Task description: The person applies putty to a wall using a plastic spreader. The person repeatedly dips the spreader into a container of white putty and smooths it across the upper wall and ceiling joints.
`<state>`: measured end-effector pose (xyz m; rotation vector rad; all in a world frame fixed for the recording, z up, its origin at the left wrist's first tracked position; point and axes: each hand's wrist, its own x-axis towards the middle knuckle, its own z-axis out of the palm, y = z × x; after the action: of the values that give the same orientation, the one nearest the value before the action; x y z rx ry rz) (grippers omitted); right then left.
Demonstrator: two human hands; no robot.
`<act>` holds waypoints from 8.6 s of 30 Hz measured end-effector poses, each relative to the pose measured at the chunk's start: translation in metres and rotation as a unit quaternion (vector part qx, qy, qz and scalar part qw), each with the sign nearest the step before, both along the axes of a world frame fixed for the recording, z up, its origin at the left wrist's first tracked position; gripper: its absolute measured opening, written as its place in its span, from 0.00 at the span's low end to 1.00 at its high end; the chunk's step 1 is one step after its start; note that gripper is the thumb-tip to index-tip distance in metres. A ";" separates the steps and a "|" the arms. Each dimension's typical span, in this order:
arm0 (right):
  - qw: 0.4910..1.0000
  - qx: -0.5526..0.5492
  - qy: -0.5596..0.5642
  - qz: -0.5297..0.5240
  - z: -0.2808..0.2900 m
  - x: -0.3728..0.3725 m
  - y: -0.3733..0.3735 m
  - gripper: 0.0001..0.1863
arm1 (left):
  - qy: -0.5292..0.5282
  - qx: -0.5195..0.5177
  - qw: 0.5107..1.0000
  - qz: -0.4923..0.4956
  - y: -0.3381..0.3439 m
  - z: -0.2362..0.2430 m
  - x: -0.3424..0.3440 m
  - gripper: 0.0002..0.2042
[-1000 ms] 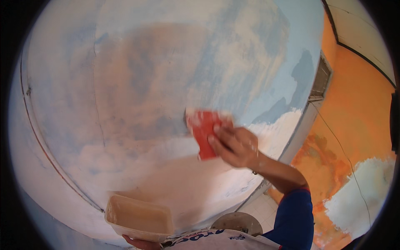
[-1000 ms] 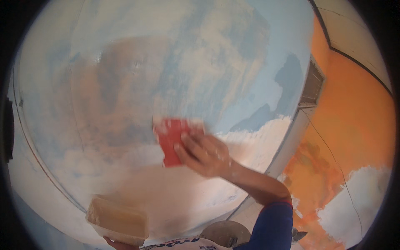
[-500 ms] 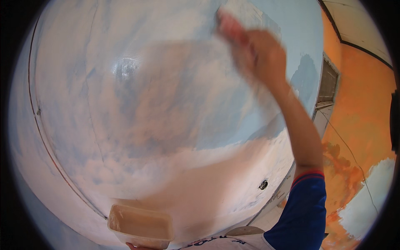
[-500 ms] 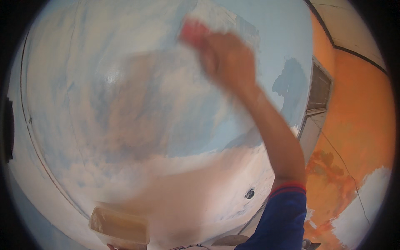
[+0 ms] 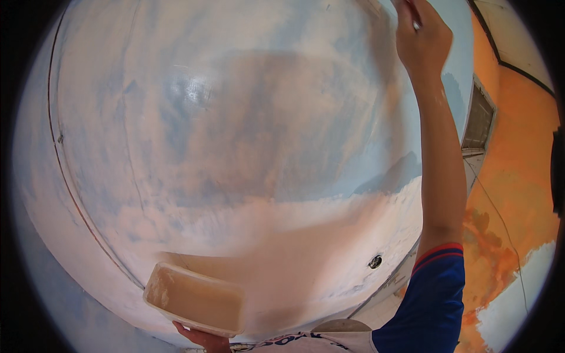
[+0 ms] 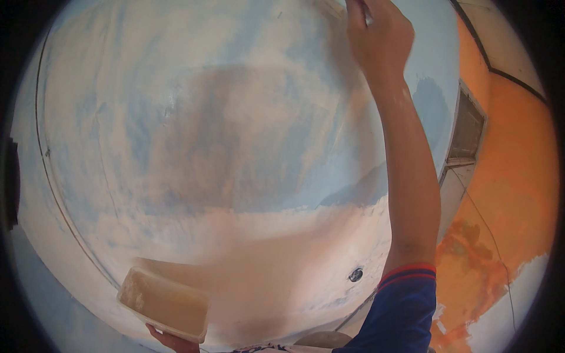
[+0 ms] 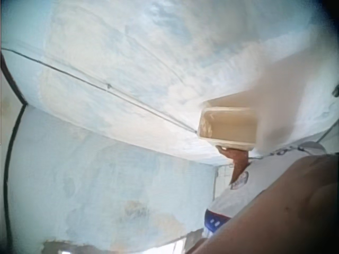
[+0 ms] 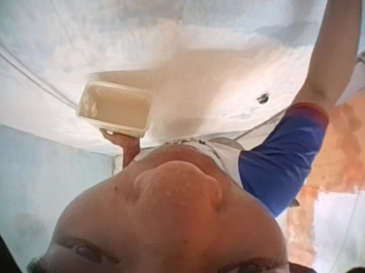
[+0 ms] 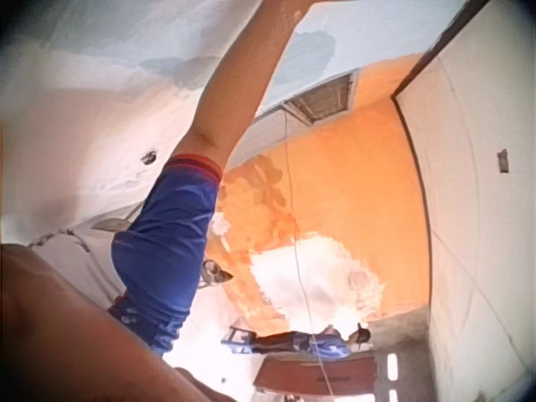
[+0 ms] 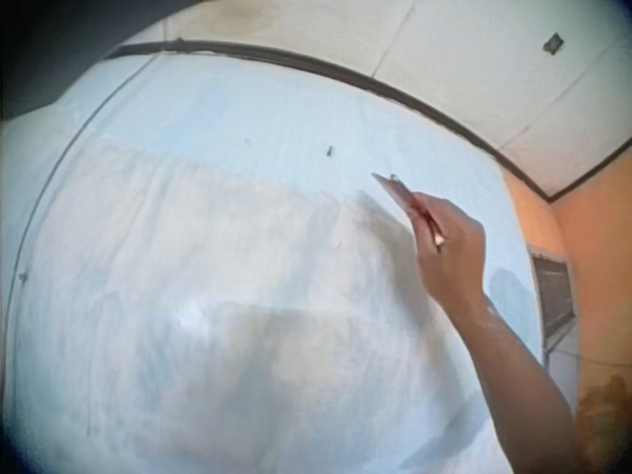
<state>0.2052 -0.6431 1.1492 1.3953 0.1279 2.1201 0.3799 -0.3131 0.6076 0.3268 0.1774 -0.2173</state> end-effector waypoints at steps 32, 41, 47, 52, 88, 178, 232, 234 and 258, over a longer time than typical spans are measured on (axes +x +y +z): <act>0.909 -0.024 0.412 -0.058 -0.298 -0.019 0.040 0.19 | -0.045 -0.067 0.993 -0.086 -0.023 0.027 -0.029 0.36; 0.952 -0.045 0.227 -0.198 -0.238 0.017 0.006 0.19 | -0.108 -0.057 0.988 -0.092 -0.023 0.020 -0.031 0.37; 0.897 -0.030 0.431 -0.093 -0.335 0.013 0.042 0.21 | -0.016 0.016 0.996 -0.088 -0.019 0.022 -0.038 0.37; 0.949 0.031 0.306 -0.068 -0.262 -0.011 0.047 0.25 | -0.038 -0.021 0.997 -0.068 -0.010 0.000 -0.032 0.39; 0.880 0.044 0.459 -0.118 -0.243 -0.020 0.025 0.18 | -0.037 -0.031 0.997 -0.057 -0.022 0.002 -0.015 0.38; 0.982 0.056 0.074 -0.163 -0.106 -0.054 -0.081 0.11 | 0.004 0.007 0.999 -0.040 -0.020 -0.016 -0.021 0.40; 0.897 0.077 0.433 -0.036 -0.233 -0.044 -0.007 0.09 | 0.001 -0.003 0.994 -0.107 -0.037 -0.017 -0.042 0.38; 0.961 -0.021 0.277 0.007 -0.157 -0.035 -0.021 0.10 | -0.001 -0.013 0.993 -0.114 -0.030 -0.018 -0.042 0.38; 0.989 0.111 0.089 -0.049 -0.066 -0.075 -0.050 0.17 | 0.020 0.096 0.990 -0.103 -0.034 -0.026 -0.034 0.40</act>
<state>0.1307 -0.6931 1.0834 1.6846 -0.1089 1.9751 0.3460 -0.3468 0.5813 0.5327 0.2054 -0.4136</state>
